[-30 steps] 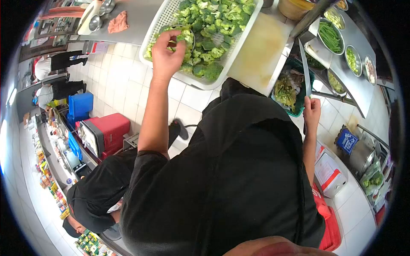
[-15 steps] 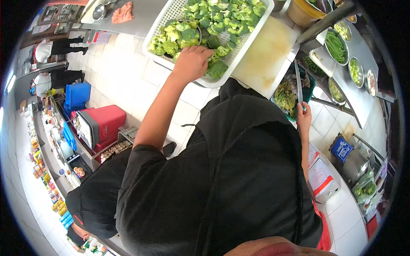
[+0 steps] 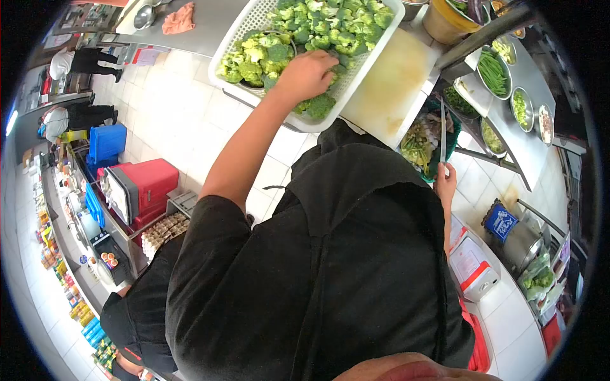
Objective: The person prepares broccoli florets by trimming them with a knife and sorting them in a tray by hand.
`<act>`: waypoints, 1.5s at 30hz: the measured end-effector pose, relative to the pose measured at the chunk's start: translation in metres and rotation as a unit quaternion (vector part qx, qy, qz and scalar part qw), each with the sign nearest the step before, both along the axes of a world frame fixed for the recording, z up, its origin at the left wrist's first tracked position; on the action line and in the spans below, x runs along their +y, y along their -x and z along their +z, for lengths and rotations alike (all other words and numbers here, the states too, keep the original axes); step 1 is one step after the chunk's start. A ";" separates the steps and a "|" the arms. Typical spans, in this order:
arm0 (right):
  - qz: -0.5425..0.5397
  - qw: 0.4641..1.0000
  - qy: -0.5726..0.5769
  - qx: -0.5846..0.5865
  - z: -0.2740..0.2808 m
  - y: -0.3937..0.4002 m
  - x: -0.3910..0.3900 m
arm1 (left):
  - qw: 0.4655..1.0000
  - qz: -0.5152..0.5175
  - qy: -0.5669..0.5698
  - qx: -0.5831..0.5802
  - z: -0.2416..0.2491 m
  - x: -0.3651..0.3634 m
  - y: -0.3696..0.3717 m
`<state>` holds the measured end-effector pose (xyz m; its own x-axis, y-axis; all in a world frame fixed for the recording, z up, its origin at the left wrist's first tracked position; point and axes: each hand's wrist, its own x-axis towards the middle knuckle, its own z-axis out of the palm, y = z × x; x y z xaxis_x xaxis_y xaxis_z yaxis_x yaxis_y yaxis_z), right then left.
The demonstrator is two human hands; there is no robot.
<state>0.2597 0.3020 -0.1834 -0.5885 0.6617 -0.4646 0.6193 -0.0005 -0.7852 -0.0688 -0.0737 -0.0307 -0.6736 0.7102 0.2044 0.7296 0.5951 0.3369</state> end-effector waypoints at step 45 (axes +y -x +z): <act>0.346 0.896 -0.027 0.277 0.227 0.157 -0.121 | 0.547 0.116 -0.573 -0.599 0.040 0.065 -0.057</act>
